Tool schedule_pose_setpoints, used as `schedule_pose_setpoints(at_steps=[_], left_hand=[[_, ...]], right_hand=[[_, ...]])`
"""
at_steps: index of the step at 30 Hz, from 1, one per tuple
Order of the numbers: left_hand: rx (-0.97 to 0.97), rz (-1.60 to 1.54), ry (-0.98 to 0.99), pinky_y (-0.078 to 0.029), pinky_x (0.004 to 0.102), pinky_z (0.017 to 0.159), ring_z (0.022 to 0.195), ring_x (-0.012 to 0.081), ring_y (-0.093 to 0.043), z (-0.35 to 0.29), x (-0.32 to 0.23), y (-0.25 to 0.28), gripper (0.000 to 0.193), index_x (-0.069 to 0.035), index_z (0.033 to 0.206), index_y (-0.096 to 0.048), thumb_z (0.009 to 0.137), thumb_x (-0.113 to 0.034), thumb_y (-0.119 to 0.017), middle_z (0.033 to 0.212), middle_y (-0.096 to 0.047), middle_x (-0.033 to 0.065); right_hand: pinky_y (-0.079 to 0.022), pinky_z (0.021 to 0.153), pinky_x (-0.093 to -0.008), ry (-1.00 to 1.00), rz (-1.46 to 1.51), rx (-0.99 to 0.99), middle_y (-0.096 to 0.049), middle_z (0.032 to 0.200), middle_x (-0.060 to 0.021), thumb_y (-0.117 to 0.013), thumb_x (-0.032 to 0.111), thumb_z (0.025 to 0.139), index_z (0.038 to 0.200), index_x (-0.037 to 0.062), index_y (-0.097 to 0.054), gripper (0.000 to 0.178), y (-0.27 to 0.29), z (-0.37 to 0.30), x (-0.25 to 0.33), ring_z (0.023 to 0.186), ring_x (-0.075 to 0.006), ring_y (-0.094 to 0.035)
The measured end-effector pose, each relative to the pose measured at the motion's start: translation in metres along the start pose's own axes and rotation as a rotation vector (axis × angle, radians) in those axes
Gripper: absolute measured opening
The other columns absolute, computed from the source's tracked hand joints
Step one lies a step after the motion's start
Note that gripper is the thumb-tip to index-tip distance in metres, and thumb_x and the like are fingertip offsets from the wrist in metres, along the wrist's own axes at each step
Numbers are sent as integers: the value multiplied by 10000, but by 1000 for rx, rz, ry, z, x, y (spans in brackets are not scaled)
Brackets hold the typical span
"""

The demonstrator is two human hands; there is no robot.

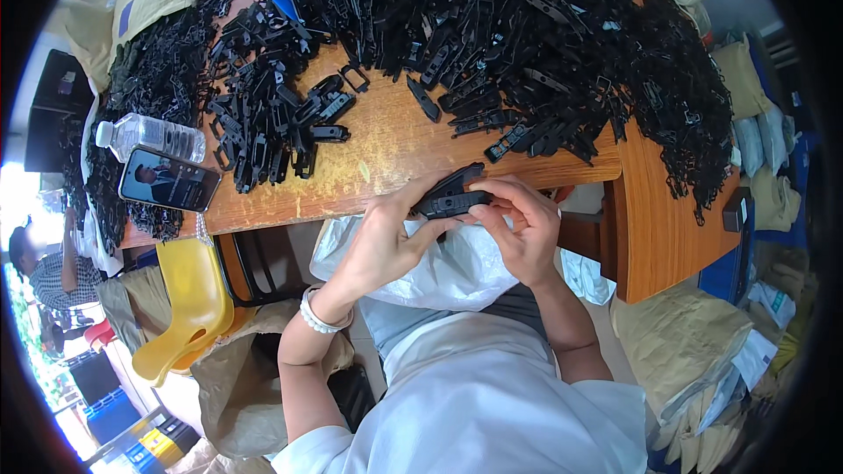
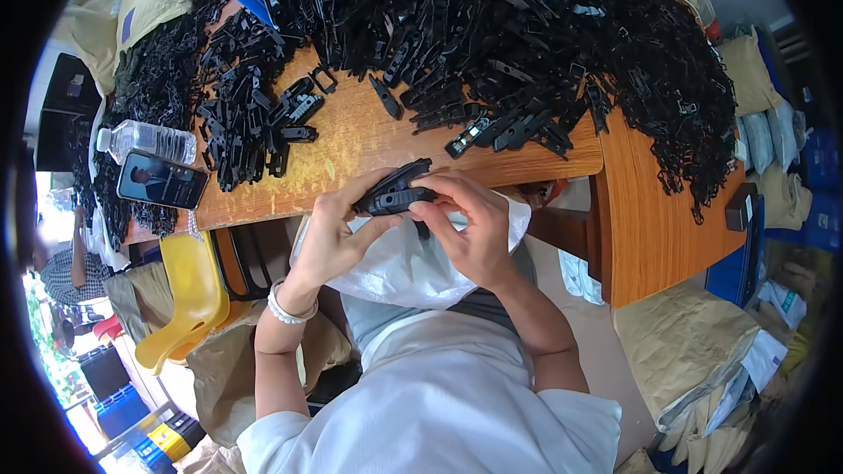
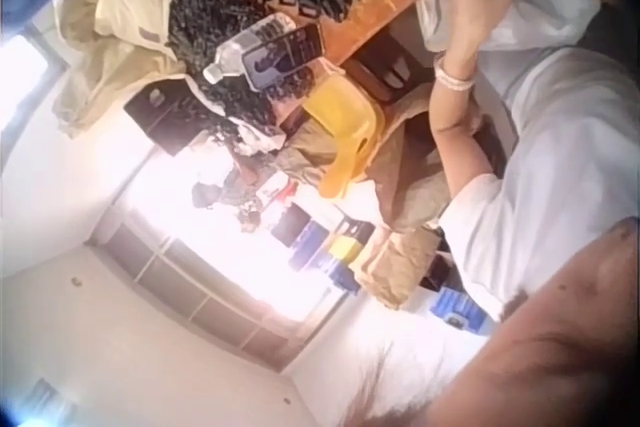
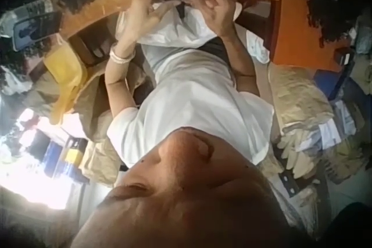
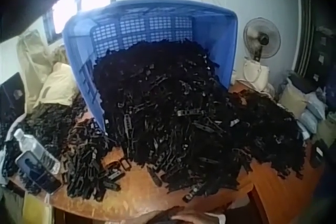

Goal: Assembling small black plastic components by hand at a workstation.

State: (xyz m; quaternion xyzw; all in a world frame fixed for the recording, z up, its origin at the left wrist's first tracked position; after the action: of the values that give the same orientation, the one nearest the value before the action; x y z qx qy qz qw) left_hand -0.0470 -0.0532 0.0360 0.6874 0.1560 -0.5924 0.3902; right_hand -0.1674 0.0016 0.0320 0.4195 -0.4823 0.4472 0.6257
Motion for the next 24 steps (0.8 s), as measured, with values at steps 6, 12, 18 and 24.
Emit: schedule_pose_setpoints(at_steps=[6, 12, 18, 24], left_hand=[[-173, 114, -65, -479, 302, 729, 848, 259, -628, -11, -12, 3, 445, 35, 1105, -517, 701, -43, -685, 935, -618, 193], [-176, 136, -162, -488, 317, 677, 804, 312, -628, -13, -17, 7, 413, 22, 1086, -534, 696, -5, -666, 903, -615, 199], [-118, 128, -173, -486, 302, 649, 757, 295, -631, -13, -17, -1, 377, 6, 1054, -564, 692, -8, -670, 886, -625, 176], [12, 30, -125, -481, 296, 706, 811, 252, -643, -7, -4, 1, 343, 14, 984, -609, 679, -99, -718, 891, -646, 155]], right_hand=[[-484, 678, -249, 110, -105, 4, -571, 943, -128, -611, -35, 752, 991, -55, -576, 242, 0, -1, 11, 797, -170, -588], [-454, 731, -298, 237, -289, 30, -582, 919, -118, -645, 28, 715, 1022, -16, -569, 319, -3, 8, 27, 810, -232, -576], [-447, 697, -281, 233, -259, 83, -587, 898, -111, -653, 18, 698, 990, -8, -585, 301, -3, 3, 16, 780, -214, -569], [-450, 653, -268, 67, -84, 185, -592, 865, -114, -669, -21, 665, 970, -17, -614, 310, -2, 1, -1, 754, -194, -566]])
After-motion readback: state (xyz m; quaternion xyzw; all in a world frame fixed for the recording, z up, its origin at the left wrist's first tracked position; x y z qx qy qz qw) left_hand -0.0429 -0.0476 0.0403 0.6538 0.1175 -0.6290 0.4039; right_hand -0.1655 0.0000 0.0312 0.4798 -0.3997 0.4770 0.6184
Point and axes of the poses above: each hand's wrist, its own z-axis towards the middle knuckle, its own y-axis out of the back of the hand, x = y × z, the point moved 9 cm from there along z, towards the middle knuckle
